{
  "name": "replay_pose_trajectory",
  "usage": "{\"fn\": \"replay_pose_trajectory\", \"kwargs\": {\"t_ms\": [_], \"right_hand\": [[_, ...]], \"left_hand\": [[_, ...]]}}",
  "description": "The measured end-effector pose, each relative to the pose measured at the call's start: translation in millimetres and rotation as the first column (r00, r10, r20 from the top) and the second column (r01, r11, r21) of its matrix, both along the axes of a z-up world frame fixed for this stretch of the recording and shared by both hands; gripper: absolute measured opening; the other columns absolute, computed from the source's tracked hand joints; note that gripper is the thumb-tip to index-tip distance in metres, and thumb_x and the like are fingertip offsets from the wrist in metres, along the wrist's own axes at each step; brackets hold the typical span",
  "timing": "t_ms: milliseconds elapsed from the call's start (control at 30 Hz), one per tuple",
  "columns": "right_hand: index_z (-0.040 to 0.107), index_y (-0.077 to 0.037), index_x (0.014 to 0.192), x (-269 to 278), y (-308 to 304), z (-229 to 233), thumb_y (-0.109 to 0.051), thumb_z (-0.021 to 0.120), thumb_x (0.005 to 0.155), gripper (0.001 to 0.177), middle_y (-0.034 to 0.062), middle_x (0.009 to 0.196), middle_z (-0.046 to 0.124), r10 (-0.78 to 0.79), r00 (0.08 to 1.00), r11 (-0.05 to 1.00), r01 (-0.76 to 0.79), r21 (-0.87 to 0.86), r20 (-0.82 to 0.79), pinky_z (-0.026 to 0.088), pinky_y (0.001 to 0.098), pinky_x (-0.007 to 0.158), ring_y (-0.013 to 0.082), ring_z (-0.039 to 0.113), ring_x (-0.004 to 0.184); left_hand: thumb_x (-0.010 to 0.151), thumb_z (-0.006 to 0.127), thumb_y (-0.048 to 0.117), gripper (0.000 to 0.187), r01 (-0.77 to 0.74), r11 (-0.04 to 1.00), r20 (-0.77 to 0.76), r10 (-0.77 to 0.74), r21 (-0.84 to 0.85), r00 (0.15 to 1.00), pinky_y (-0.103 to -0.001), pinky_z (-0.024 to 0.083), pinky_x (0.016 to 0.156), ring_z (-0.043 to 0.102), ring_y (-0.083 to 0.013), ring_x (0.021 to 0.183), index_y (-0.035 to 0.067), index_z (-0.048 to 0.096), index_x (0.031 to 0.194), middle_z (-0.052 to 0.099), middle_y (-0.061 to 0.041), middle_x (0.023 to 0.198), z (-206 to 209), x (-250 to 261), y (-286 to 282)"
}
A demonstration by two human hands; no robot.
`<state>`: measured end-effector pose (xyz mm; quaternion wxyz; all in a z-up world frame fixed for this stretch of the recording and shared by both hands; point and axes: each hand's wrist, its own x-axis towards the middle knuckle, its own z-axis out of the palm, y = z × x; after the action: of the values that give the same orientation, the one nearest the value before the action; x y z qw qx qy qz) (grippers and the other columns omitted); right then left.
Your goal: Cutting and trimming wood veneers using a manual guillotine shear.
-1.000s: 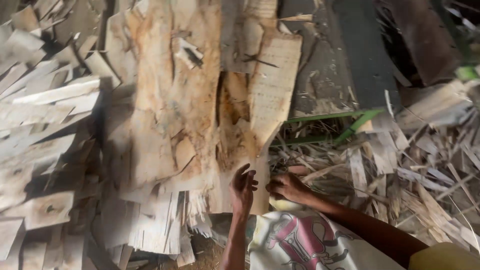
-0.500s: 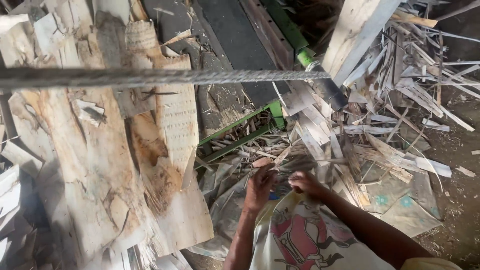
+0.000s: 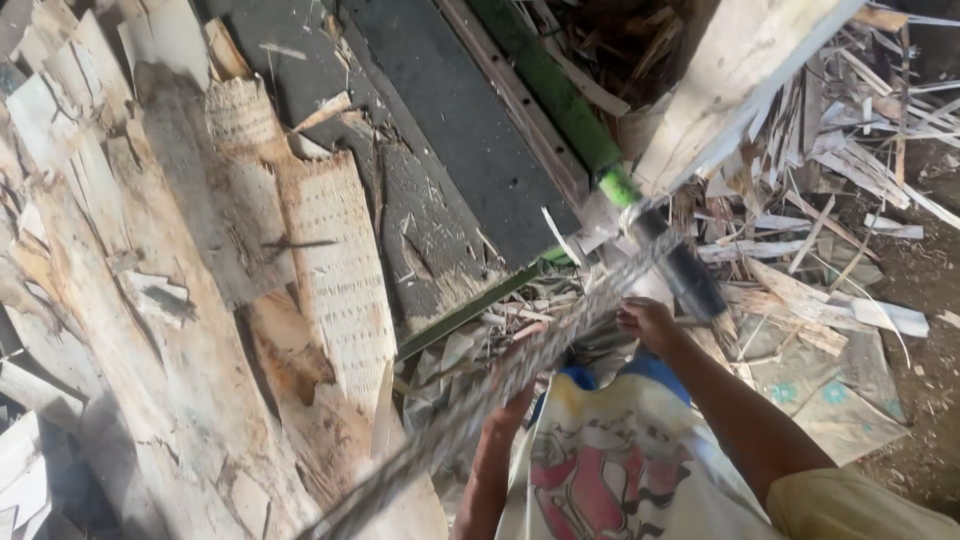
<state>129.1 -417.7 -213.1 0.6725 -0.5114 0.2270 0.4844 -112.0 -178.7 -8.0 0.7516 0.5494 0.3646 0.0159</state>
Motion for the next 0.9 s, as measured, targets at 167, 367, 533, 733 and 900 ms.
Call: {"fn": "replay_pose_trajectory", "kwargs": {"t_ms": [167,367,533,733,900], "right_hand": [[0.068,-0.015,0.126,40,33,-18,-0.043,0.064,0.092,0.044,0.0138,0.115,0.072,-0.379,0.925,0.843,0.336,0.420,0.019,0.065,0.0481,0.077,0.0276,0.074,0.098],[0.065,-0.002,0.121,119,83,-21,-0.040,0.066,0.093,0.047,0.0182,0.103,0.071,-0.059,0.994,0.902,0.093,0.421,-0.095,0.062,0.0467,0.073,0.0302,0.071,0.086],[0.064,0.009,0.117,130,95,-187,-0.038,0.069,0.094,0.052,0.0219,0.093,0.072,0.215,0.955,0.890,-0.106,0.444,-0.203,0.060,0.0460,0.069,0.0328,0.070,0.077],[0.035,0.008,0.145,145,128,-53,-0.022,0.080,0.090,0.076,0.0266,0.140,0.051,-0.322,0.862,0.946,0.307,-0.103,-0.391,0.042,0.0443,0.114,0.0363,0.053,0.126],[0.044,0.002,0.138,164,114,-60,-0.013,0.084,0.084,0.069,0.0155,0.134,0.052,-0.323,0.867,0.945,0.315,-0.087,-0.378,0.040,0.0437,0.117,0.0314,0.053,0.123]], "left_hand": [[0.097,0.068,0.016,0.041,0.006,0.994,-0.146,0.011,0.111,0.989,-0.029,0.065,0.072,0.076,-0.0125,0.085,0.002,0.066,0.135,0.080,-0.009,0.107,-49,-33,-13],[0.094,0.072,0.017,0.051,0.019,0.999,-0.220,-0.011,0.034,0.976,-0.028,0.061,0.076,0.072,-0.0123,0.083,0.007,0.059,0.142,0.082,-0.008,0.104,-133,-66,-65],[0.098,0.077,0.020,0.054,0.024,0.996,-0.127,-0.013,0.086,0.992,-0.030,0.060,0.095,0.076,-0.0156,0.105,0.006,0.056,0.146,0.083,-0.014,0.114,-149,-72,-96],[0.090,0.074,0.018,0.053,-0.333,0.943,-0.252,0.323,0.005,0.912,-0.041,0.068,0.080,0.080,-0.0281,0.086,0.006,0.060,0.139,0.082,-0.018,0.108,-128,-48,-99],[0.090,0.074,0.018,0.055,-0.274,0.960,-0.167,0.261,-0.056,0.951,-0.041,0.067,0.078,0.078,-0.0259,0.088,0.008,0.056,0.141,0.079,-0.016,0.110,-147,-50,-80]]}}
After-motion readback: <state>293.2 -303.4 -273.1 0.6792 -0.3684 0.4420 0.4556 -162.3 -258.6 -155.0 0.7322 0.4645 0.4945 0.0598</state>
